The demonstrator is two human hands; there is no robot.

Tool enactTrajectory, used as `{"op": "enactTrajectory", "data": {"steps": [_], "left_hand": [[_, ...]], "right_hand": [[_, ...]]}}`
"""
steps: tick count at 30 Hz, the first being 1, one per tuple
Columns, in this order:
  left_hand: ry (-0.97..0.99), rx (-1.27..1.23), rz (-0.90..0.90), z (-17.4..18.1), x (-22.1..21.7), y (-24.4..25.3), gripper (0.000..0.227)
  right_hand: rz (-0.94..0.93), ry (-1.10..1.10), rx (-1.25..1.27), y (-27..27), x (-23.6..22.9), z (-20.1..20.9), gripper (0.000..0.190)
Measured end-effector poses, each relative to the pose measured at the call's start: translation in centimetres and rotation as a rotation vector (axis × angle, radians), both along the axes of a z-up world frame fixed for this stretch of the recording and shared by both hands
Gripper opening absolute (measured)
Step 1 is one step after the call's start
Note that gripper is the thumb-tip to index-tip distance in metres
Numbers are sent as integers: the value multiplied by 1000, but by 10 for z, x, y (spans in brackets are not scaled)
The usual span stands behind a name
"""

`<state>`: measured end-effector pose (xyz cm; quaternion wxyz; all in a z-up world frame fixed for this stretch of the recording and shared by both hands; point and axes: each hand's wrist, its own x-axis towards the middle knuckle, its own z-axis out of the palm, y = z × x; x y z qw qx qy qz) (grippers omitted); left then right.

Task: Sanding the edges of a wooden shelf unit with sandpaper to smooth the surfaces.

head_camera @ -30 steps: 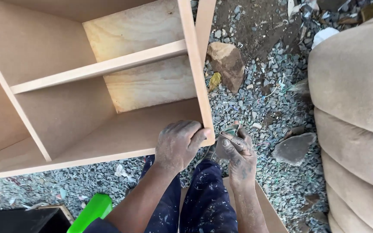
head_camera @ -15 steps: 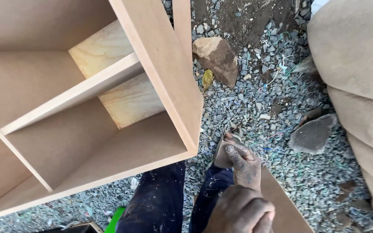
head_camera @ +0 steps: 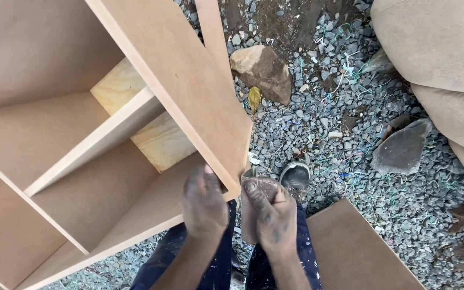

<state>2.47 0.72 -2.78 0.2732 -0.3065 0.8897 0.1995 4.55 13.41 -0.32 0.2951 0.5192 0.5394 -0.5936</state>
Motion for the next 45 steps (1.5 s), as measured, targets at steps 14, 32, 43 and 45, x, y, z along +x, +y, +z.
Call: {"op": "enactTrajectory", "data": {"steps": [14, 32, 43, 45], "left_hand": [[-204, -147, 79, -12, -19, 9, 37], [-273, -187, 119, -11, -8, 9, 21], [-244, -212, 201, -12, -9, 13, 31], [-223, -246, 124, -16, -2, 9, 33]], "right_hand": [[410, 47, 159, -14, -52, -78, 39], [408, 94, 92, -21, -20, -64, 43], [33, -247, -21, -34, -52, -112, 54], [-272, -377, -83, -33, -46, -52, 89]]}}
